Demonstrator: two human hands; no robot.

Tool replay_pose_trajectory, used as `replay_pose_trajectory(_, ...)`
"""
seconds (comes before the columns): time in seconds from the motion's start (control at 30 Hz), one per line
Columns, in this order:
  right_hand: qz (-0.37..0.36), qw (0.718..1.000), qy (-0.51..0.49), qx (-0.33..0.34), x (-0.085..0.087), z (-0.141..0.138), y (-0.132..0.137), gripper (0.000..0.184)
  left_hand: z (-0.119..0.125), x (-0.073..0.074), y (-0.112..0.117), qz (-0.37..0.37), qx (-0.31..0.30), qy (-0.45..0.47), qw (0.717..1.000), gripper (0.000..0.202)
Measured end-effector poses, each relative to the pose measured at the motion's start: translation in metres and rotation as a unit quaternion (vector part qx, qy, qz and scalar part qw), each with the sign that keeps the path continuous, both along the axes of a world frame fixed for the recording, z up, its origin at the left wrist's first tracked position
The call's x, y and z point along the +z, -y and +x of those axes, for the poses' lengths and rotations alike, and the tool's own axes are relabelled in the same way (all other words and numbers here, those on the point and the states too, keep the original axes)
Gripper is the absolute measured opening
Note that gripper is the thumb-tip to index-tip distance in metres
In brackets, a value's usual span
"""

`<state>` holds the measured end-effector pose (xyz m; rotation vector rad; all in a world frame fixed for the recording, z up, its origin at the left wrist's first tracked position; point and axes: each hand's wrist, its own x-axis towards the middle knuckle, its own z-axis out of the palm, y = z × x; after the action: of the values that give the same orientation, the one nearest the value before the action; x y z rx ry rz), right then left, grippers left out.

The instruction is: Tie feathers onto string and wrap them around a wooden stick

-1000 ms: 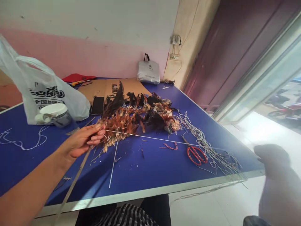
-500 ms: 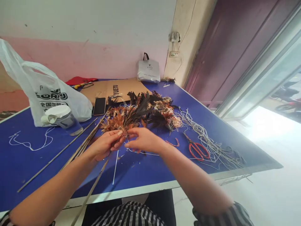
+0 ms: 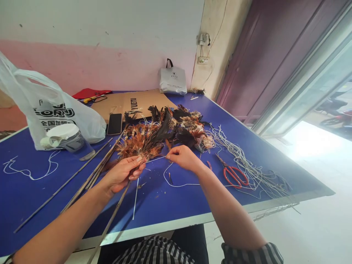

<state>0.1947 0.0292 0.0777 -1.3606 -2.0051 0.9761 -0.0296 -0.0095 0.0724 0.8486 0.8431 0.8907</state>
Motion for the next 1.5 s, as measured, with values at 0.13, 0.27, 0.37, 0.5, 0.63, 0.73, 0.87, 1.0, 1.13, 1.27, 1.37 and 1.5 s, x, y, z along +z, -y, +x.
replay_pose_trajectory(0.13,0.067,0.984,0.164,-0.008,-0.001,0.006,-0.009,0.017,0.0,-0.004,-0.002,-0.008,-0.005,0.004,1.0,0.021)
replay_pose_trajectory(0.27,0.091,0.964,0.251,-0.013,0.002,0.006,-0.013,0.018,0.0,-0.007,-0.002,-0.012,-0.008,0.003,1.0,0.021)
replay_pose_trajectory(0.37,0.103,0.969,0.225,-0.016,0.007,0.001,-0.009,0.016,-0.001,-0.008,-0.002,-0.006,-0.01,0.0,1.0,0.022)
replay_pose_trajectory(0.5,0.093,0.992,0.022,0.085,0.011,-0.021,0.007,0.033,0.002,-0.006,-0.002,0.006,-0.024,-0.004,1.0,0.023)
replay_pose_trajectory(0.63,-0.01,0.981,-0.119,0.152,-0.001,-0.046,0.014,0.034,0.006,-0.004,0.0,0.012,-0.031,-0.007,0.999,0.025)
replay_pose_trajectory(0.73,-0.062,0.978,-0.145,0.138,-0.011,-0.053,0.012,0.022,0.006,-0.002,0.001,0.008,-0.024,-0.01,1.0,0.023)
replay_pose_trajectory(0.87,-0.063,0.984,-0.147,0.083,-0.015,-0.048,0.01,0.012,0.005,0.0,0.003,0.0,-0.014,-0.007,1.0,0.018)
replay_pose_trajectory(1.0,-0.163,0.954,-0.234,0.093,-0.014,-0.041,0.013,0.02,0.004,0.001,0.004,-0.002,-0.004,-0.009,1.0,0.018)
replay_pose_trajectory(1.13,-0.284,0.884,-0.354,0.109,-0.014,-0.031,0.013,0.024,0.005,0.001,0.003,-0.004,0.0,-0.015,1.0,0.017)
replay_pose_trajectory(1.27,-0.304,0.878,-0.358,0.092,-0.019,-0.016,0.003,0.025,0.004,-0.001,0.002,-0.01,0.021,-0.022,1.0,0.018)
replay_pose_trajectory(1.37,-0.239,0.925,-0.296,0.005,-0.025,-0.007,-0.006,0.026,0.003,-0.003,0.001,-0.011,0.025,-0.016,0.999,0.02)
replay_pose_trajectory(1.5,-0.113,0.975,-0.175,-0.076,-0.03,-0.014,-0.011,0.019,0.008,-0.004,0.001,-0.008,0.002,0.005,1.0,0.021)
